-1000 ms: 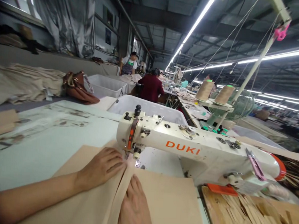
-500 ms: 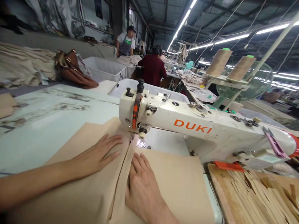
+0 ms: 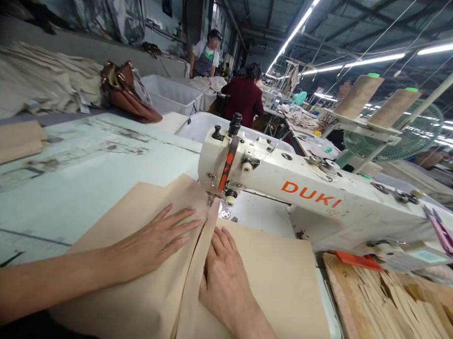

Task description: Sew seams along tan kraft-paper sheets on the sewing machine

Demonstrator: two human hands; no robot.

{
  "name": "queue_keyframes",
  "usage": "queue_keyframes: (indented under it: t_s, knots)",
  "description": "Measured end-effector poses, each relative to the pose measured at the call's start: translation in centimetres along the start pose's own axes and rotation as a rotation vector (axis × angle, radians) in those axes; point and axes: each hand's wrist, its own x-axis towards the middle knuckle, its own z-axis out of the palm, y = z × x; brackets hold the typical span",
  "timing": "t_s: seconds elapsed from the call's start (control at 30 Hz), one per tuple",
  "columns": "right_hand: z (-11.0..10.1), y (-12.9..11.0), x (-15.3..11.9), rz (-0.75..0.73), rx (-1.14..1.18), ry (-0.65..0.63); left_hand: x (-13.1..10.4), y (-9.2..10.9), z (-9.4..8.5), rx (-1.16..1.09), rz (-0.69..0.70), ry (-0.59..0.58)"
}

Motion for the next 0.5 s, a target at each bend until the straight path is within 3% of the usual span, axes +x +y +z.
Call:
queue_keyframes:
  t_s: [0.5]
  knots:
    - [0.18,-0.10,0.08,0.005,0.028,0.004,0.08,0.09,0.04,0.058,0.030,0.023]
